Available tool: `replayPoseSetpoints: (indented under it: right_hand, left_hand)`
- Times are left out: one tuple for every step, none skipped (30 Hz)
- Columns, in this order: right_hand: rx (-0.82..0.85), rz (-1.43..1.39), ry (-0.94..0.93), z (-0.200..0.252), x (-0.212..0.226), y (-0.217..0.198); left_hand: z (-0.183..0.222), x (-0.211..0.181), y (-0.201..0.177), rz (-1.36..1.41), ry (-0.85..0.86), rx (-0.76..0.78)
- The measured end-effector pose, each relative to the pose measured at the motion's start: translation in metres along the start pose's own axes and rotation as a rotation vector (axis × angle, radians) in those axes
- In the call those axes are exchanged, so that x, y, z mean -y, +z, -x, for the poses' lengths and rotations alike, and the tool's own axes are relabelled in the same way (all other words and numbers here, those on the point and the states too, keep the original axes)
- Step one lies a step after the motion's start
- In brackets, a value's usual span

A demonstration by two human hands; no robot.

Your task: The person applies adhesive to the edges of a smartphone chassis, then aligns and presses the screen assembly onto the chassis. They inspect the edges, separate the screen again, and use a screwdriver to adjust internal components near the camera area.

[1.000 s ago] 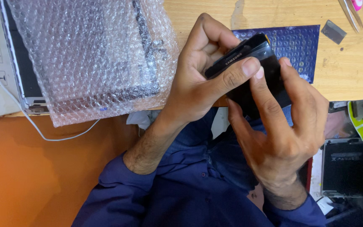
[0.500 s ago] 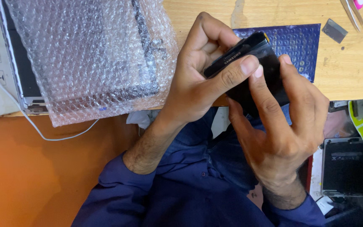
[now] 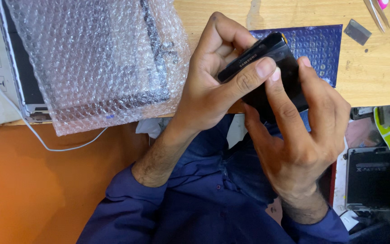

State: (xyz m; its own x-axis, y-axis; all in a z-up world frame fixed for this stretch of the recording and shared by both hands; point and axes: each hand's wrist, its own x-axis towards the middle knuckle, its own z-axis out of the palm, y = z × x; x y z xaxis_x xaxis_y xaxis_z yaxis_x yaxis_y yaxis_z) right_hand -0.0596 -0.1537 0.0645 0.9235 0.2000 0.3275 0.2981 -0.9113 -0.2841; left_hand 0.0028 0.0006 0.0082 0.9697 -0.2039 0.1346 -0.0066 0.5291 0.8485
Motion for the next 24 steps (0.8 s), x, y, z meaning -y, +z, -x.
replayPoseSetpoints:
  right_hand:
    - [-0.002,0.003,0.0,-0.0001,-0.0002,0.0003]
    - [-0.004,0.001,0.0,-0.0003,-0.0005,0.0006]
    - [-0.007,-0.002,0.0,-0.0005,-0.0006,0.0009]
    - [-0.01,-0.01,-0.001,-0.0009,-0.0009,0.0013]
    - [-0.012,-0.017,-0.001,-0.001,-0.001,0.0011]
    - [-0.013,-0.024,-0.002,-0.0013,-0.0012,0.001]
    - [-0.013,-0.029,-0.003,-0.0016,-0.0013,0.0006]
    - [-0.011,-0.029,-0.003,-0.0018,-0.0012,0.0001]
    - [-0.006,-0.03,-0.003,-0.0021,-0.0012,-0.0005]
    - [-0.001,-0.025,-0.002,-0.0021,-0.0011,-0.0017]
    - [0.001,-0.026,-0.003,-0.0024,-0.0009,-0.0021]
    - [0.002,-0.028,-0.003,-0.0027,-0.0008,-0.0025]
    - [0.0,-0.036,-0.003,-0.0033,-0.0007,-0.0022]
    - [0.0,-0.039,-0.003,-0.0036,-0.0005,-0.0028]
    - [0.0,-0.043,-0.002,-0.0039,-0.0004,-0.0028]
    - [0.004,-0.042,-0.001,-0.0038,-0.0002,-0.0033]
    - [0.003,-0.042,0.0,-0.0038,0.0,-0.0034]
    - [0.003,-0.041,0.0,-0.0037,0.0002,-0.0033]
    - [-0.002,-0.04,0.0,-0.0035,0.0005,-0.0028]
    - [-0.006,-0.036,-0.002,-0.0035,0.0005,-0.0027]
    - [-0.01,-0.032,-0.005,-0.0036,0.0009,-0.0023]
    - [-0.014,-0.025,-0.011,-0.0036,0.0013,-0.0023]
    - [-0.021,-0.022,-0.014,-0.0043,0.0011,-0.0012]
    - [-0.029,-0.02,-0.017,-0.0047,0.001,-0.0001]
  left_hand:
    - [-0.0001,-0.0003,0.0002,0.0,0.0,0.001]
    - [0.0001,-0.0006,0.0005,0.004,0.001,0.002]
    - [0.0004,-0.0012,0.0006,0.009,0.001,0.008]
    - [0.0007,-0.0016,0.0007,0.013,0.001,0.015]
    - [0.0012,-0.0023,0.0004,0.019,0.001,0.027]
    - [0.0015,-0.0022,0.0006,0.015,0.004,0.031]
    - [0.0017,-0.0022,0.0006,0.011,0.007,0.035]
    - [0.0017,-0.0014,0.0013,-0.003,0.013,0.031]
    - [0.0019,-0.0008,0.0012,-0.013,0.012,0.025]
    - [0.0021,0.0,0.0012,-0.023,0.012,0.02]
    - [0.002,0.0007,0.0006,-0.031,0.007,0.013]
    - [0.0019,0.0014,0.0001,-0.04,0.007,0.012]
    - [0.0016,0.002,-0.0004,-0.048,0.008,0.011]
    - [0.0014,0.0026,-0.0008,-0.059,0.015,0.016]
    - [0.0014,0.0029,-0.001,-0.067,0.019,0.018]
    - [0.0015,0.003,-0.0012,-0.075,0.024,0.02]
    - [0.0017,0.0031,-0.0011,-0.08,0.025,0.019]
    - [0.002,0.003,-0.001,-0.078,0.022,0.014]
    - [0.0023,0.003,-0.0006,-0.076,0.019,0.01]
    - [0.0029,0.0027,-0.0003,-0.067,0.011,0.001]
    - [0.0031,0.0025,0.0003,-0.056,0.007,-0.006]
    - [0.0034,0.0021,0.0008,-0.044,0.002,-0.013]
    - [0.0035,0.0021,0.0016,-0.03,-0.001,-0.018]
    - [0.0031,0.0019,0.0016,-0.031,0.0,-0.02]
